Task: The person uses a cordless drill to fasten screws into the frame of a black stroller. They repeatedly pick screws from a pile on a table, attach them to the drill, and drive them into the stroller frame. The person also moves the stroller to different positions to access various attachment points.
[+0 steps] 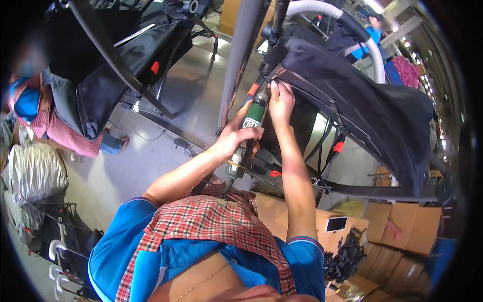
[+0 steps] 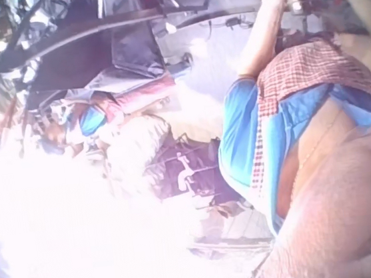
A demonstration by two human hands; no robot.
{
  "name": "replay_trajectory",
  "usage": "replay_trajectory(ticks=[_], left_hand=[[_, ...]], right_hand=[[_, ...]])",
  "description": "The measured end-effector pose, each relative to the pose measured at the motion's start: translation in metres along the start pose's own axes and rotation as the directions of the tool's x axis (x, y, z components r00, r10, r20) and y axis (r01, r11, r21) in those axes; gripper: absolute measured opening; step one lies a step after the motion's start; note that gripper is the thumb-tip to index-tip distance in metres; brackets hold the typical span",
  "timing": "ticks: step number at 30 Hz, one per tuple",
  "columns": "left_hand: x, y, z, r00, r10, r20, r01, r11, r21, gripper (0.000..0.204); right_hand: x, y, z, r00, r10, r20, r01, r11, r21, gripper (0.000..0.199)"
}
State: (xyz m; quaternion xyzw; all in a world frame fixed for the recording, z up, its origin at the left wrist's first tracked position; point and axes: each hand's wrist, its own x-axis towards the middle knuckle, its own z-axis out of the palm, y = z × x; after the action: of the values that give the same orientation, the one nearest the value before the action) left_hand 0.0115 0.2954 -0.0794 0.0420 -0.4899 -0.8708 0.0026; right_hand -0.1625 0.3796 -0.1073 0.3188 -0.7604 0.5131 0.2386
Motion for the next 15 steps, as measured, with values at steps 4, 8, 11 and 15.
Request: replay_trajectory(ticks=[4,8,11,15], left_hand=[[-0.013,0.012,-0.011,0.971,-0.151,0.185,0.149,0.989,0.021,0.095],[-0.03,-0.001,0.002,0.809,-0.376,0.452,0.4,0.915,0.048,0.103],[-0.029,-0.027,0.009,0.591,-0.604,0.535,0.546,0.787,0.287,0.103],[-0.003,-0.039,-0.047,0.412,-0.734,0.54,0.555,0.672,0.49,0.096]], right_hand=[[-0.018,-0.017,-0.038,0.993,0.11,0.041,-0.107,0.992,-0.071,0.019],[-0.073,-0.03,-0.115,0.95,0.254,-0.18,-0.249,0.967,0.046,0.013],[-0.148,-0.046,-0.16,0.885,0.208,-0.416,-0.292,0.945,-0.149,0.013],[-0.247,-0.058,-0.143,0.858,0.247,-0.451,-0.473,0.721,-0.505,0.017]])
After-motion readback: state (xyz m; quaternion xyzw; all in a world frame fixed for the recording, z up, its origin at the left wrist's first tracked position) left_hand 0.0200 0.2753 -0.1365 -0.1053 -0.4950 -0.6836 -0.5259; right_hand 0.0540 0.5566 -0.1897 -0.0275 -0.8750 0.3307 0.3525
